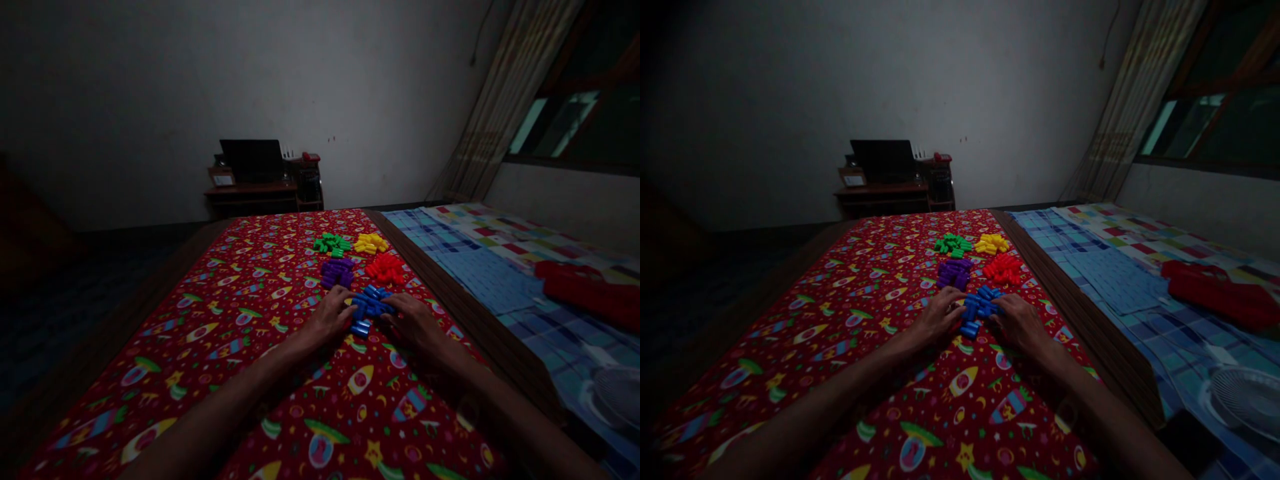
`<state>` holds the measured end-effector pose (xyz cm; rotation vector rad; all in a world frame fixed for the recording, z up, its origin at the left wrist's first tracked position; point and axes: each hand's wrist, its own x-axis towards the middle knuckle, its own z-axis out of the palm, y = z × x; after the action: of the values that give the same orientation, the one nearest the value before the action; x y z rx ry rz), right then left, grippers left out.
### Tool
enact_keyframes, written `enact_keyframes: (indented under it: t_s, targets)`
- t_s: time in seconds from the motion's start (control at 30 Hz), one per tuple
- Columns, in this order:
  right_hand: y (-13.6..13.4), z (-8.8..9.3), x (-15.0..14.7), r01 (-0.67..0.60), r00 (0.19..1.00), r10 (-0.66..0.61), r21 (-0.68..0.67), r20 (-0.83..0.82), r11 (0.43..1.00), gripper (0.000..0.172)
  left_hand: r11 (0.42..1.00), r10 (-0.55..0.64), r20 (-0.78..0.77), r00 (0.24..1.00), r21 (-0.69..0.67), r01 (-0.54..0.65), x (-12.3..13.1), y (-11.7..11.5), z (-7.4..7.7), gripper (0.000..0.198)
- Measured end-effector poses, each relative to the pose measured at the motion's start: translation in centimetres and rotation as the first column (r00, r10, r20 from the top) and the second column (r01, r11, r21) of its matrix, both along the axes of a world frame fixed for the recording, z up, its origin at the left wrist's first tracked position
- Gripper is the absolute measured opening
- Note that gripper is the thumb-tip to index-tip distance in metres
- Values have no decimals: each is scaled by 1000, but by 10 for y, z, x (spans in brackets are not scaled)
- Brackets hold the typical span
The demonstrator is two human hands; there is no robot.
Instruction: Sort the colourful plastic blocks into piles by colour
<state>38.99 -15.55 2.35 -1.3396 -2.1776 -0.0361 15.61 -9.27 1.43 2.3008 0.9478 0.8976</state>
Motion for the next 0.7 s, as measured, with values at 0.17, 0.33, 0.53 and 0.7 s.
enact_keyframes:
  t_s: [0.17,0.33,0.53,0.7]
  targets:
    - [-2,-15,23,15,1000,-15,38,-4,999,47,985,-114,-170,979,108,133,-13,-20,-17,66]
    - [0,-40,25,16,1000,-17,-116,-5,993,79,984,-101,-324,941,108,142,-3,-36,-24,90]
    - [5,-48,9,-106,994,105,-113,-20,988,76,975,-112,-280,953,152,160,25,-11,-23,83]
    - [7,-43,15,-106,994,103,-131,-33,986,75,964,-165,-222,961,171,205,28,0,-23,88]
